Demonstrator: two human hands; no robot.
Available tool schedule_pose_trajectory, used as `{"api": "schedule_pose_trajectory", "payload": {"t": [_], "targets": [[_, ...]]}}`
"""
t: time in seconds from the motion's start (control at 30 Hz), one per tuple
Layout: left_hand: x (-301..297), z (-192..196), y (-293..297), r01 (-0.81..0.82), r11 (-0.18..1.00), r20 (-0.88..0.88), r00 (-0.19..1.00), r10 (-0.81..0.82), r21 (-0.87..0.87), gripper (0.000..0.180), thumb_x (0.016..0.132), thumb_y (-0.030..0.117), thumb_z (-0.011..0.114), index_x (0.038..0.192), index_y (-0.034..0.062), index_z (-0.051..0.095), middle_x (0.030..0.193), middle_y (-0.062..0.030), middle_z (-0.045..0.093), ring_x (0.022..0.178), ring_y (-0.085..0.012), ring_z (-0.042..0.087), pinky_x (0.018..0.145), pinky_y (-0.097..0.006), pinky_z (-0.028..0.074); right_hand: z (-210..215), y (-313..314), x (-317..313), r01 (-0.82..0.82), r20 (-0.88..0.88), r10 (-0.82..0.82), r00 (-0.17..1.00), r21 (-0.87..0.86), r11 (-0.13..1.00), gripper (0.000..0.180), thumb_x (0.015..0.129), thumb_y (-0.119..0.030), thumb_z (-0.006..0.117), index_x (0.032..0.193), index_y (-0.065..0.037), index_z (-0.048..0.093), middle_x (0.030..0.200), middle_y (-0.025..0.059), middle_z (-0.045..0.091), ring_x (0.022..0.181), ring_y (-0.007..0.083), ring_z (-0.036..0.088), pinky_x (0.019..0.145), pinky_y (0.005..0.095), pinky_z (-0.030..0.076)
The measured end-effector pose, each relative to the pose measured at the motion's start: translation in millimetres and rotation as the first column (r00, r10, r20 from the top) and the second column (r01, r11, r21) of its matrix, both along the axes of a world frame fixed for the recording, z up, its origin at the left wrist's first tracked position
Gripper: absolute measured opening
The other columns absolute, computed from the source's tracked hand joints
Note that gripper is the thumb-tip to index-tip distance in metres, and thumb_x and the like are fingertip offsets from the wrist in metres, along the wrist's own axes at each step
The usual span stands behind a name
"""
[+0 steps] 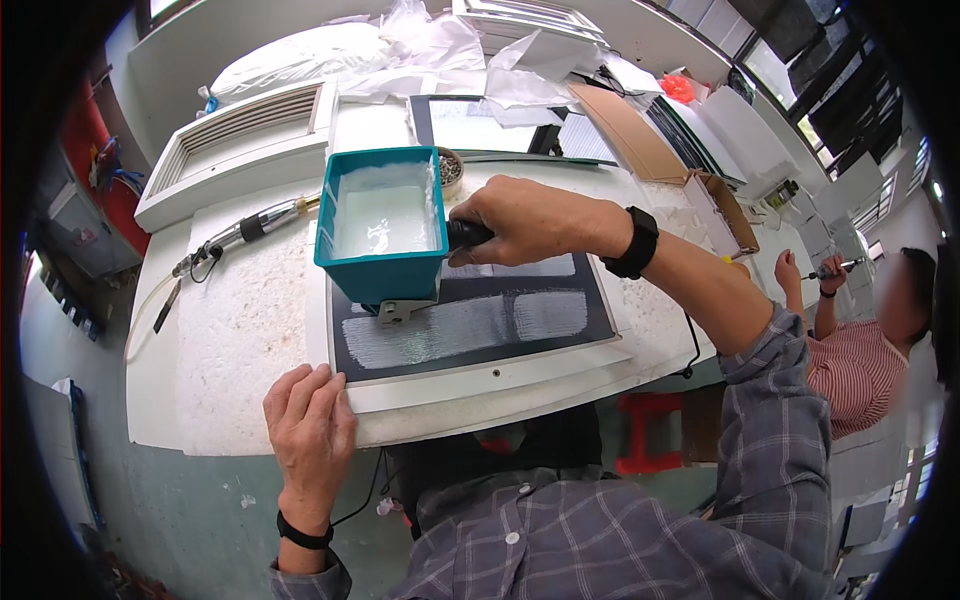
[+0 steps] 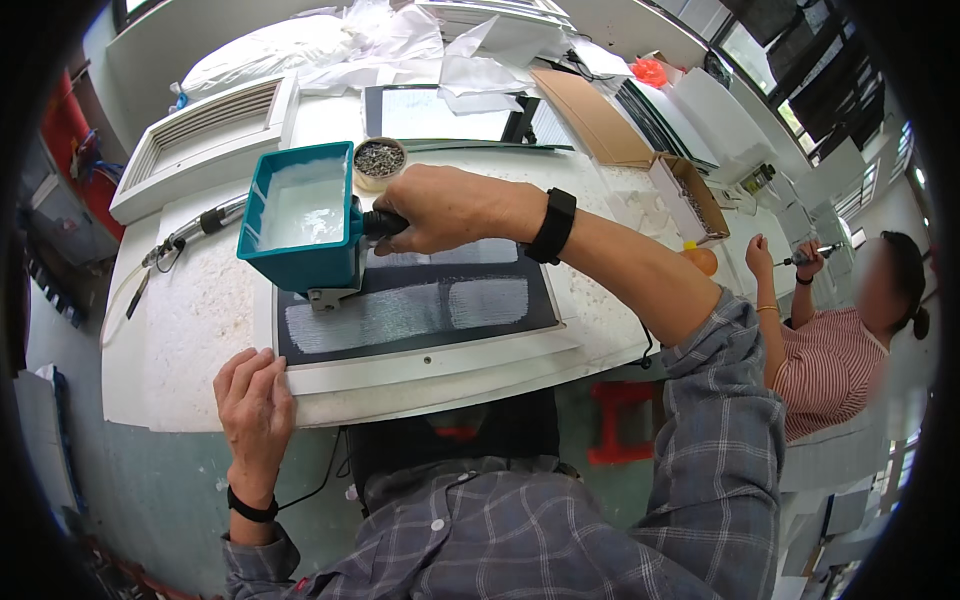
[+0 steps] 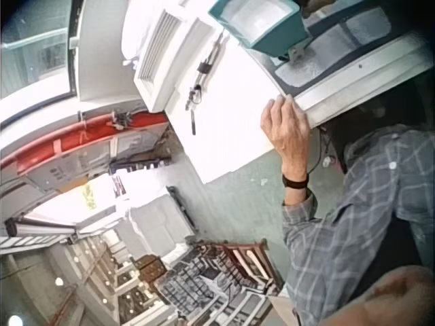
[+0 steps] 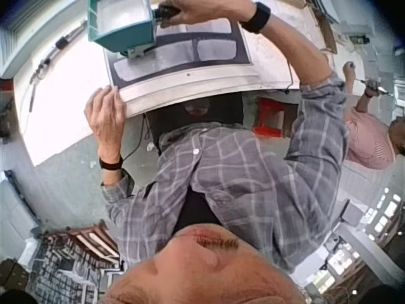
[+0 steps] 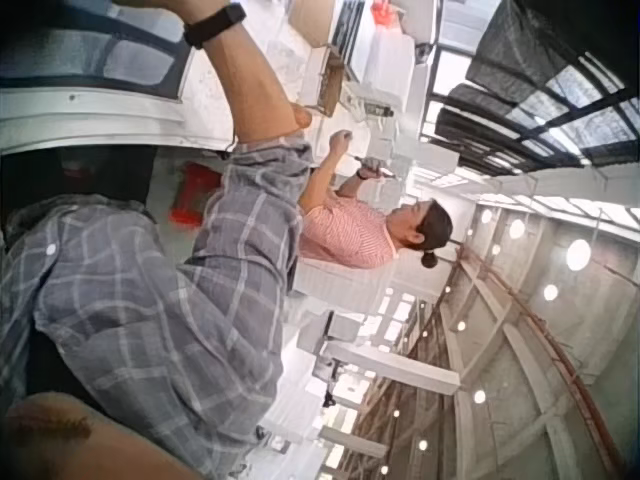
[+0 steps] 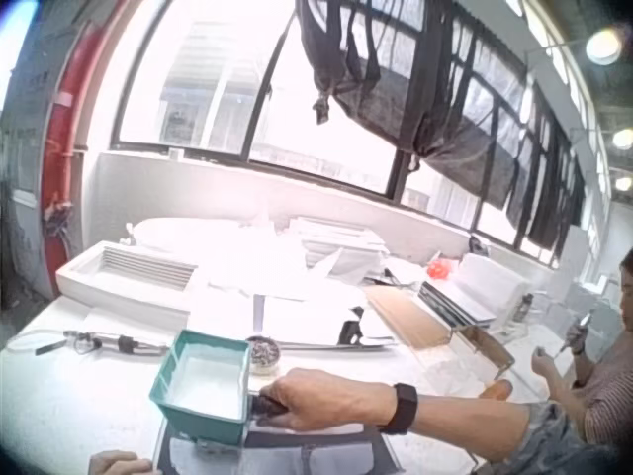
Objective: The person assembles a white vent grille by placing a black mesh screen into a frame and applying adhesive with a roller. They then position a white cover panel over the assembly and secure it using a pneumatic screwdriver to drive multiple screws into the panel.
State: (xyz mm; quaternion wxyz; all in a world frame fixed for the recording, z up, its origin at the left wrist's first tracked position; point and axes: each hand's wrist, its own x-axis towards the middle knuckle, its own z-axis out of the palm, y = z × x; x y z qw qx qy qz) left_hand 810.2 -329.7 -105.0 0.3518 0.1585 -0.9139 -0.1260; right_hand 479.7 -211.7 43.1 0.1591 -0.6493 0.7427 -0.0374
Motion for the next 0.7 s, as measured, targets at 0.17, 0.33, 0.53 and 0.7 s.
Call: {"api": "schedule_pose_trajectory", "payload": {"t": [0.17,0.33,0.53,0.7], "targets": [[0,-1,1,-0.011,1.0,0.024,1.0,0.011,0.005,0.025,0.084,-0.002,0.072,0.108,0.0016,0.076,0.117,-0.012,0.073,0.12,-0.0337,0.062,0.107,-0.045,0.047,8,73,-31,0.12,0.035,-0.121,0.992,0.038,0.992,0.033,0.093,-0.03,0.08,0.101,0.001,0.075,0.078,0.0203,0.072,0.067,0.0357,0.067,0.068,0.0424,0.053],[0,-1,1,-0.023,1.0,0.035,0.999,0.023,-0.016,0.024,0.084,-0.003,0.071,0.107,0.0006,0.076,0.115,-0.0136,0.073,0.118,-0.0341,0.063,0.105,-0.045,0.049,15,137,-41,0.287,-0.02,-0.287,0.958,0.079,0.955,0.033,0.093,-0.033,0.08,0.099,0.0,0.075,0.076,0.0202,0.07,0.067,0.0362,0.066,0.068,0.043,0.052],[-4,-1,3,-0.007,1.0,0.018,1.0,0.007,-0.008,0.023,0.086,-0.008,0.067,0.106,-0.0019,0.076,0.113,-0.0156,0.073,0.115,-0.0357,0.064,0.101,-0.045,0.052,17,197,-56,0.374,0.002,-0.374,0.927,0.02,0.927,0.033,0.093,-0.032,0.08,0.096,0.001,0.075,0.075,0.0204,0.07,0.065,0.0349,0.064,0.068,0.0423,0.051],[-5,-3,3,-0.017,1.0,0.013,1.0,0.016,0.023,0.02,0.086,-0.009,0.066,0.103,-0.0049,0.076,0.111,-0.0183,0.072,0.114,-0.0378,0.064,0.1,-0.047,0.052,52,234,-77,0.578,-0.016,-0.582,0.813,-0.093,0.811,0.042,0.089,-0.037,0.082,0.104,0.002,0.077,0.077,0.0133,0.073,0.07,0.0258,0.067,0.074,0.036,0.053]]}}
